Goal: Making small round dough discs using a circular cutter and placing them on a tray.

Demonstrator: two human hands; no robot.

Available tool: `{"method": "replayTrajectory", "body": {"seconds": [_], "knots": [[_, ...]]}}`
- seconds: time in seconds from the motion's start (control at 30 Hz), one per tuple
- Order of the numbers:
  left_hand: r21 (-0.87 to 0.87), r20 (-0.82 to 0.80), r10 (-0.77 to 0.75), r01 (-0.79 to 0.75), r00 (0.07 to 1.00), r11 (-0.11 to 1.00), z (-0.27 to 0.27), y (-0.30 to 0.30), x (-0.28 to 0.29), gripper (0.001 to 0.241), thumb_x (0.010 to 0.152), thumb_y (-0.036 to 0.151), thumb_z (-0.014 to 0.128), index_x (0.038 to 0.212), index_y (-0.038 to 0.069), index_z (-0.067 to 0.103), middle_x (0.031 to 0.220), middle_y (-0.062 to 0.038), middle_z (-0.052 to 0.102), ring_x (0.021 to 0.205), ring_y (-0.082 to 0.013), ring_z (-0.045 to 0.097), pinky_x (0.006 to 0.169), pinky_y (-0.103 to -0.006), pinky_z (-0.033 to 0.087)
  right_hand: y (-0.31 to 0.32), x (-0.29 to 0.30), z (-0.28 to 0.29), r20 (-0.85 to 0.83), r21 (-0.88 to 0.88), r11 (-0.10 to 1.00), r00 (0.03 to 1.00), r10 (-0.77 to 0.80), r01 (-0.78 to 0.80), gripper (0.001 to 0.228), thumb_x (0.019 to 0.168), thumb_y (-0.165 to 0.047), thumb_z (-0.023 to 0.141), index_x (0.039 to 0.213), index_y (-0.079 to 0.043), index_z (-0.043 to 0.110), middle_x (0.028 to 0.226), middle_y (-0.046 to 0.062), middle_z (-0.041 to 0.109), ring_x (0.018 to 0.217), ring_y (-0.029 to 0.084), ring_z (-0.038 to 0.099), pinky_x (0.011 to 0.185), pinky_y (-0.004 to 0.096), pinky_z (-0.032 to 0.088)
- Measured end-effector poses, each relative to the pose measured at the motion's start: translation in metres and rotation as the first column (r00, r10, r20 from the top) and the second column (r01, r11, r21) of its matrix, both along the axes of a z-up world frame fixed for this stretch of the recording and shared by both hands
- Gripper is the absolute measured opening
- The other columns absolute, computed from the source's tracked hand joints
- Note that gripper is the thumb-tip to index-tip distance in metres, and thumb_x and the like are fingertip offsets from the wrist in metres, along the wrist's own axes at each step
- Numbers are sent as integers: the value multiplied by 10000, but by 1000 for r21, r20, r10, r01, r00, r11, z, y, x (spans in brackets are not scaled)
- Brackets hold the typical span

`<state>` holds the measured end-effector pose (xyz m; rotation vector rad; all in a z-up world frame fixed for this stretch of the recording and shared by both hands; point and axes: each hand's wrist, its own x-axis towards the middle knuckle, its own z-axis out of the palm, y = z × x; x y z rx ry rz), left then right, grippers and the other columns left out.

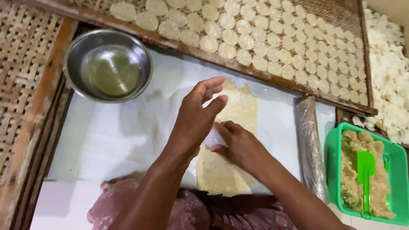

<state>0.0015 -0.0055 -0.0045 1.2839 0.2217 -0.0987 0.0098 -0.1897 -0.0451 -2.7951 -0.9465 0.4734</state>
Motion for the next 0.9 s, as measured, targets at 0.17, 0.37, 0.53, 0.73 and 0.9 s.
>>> {"method": "replayTrajectory", "body": {"seconds": [0.17,0.37,0.53,0.73,0.9], "knots": [[-13,12,19,-18,1000,1000,-2,3,1,477,867,213,607,1333,119,635,1379,-140,670,1383,-268,571,1070,-396,484,-34,14,42,-97,-18,969,964,-246,246,674,901,-394,649,1522,-226,447,1500,97,492,1052,312,705,853,430,643],[2,-10,10,-10,1000,1000,7,8,-1,499,861,235,594,1345,119,627,1387,-133,662,1382,-265,560,1067,-405,491,-79,3,21,71,28,992,990,-122,121,635,916,-331,630,1508,-166,474,1497,124,525,967,288,696,879,421,627],[-3,-38,9,-9,999,1000,3,4,-1,492,859,207,596,1341,114,634,1385,-137,671,1381,-258,565,1081,-394,477,-63,-13,14,48,122,988,994,-98,92,676,813,-174,758,1451,-101,548,1455,132,577,1203,321,646,954,418,575],[-29,9,18,-17,1000,999,-2,5,0,480,866,195,603,1337,104,631,1385,-149,658,1370,-256,558,1083,-387,470,-49,-15,9,68,36,999,997,-27,25,647,836,-201,740,1448,-125,541,1427,113,586,1208,304,618,933,413,555],[-23,37,15,-14,999,1000,-4,4,0,493,861,208,600,1340,90,621,1366,-165,658,1370,-280,560,1092,-407,465,-47,-15,3,158,-14,999,986,45,-43,695,779,-173,790,1424,-78,550,1368,133,598,1138,311,633,876,397,569]]}}
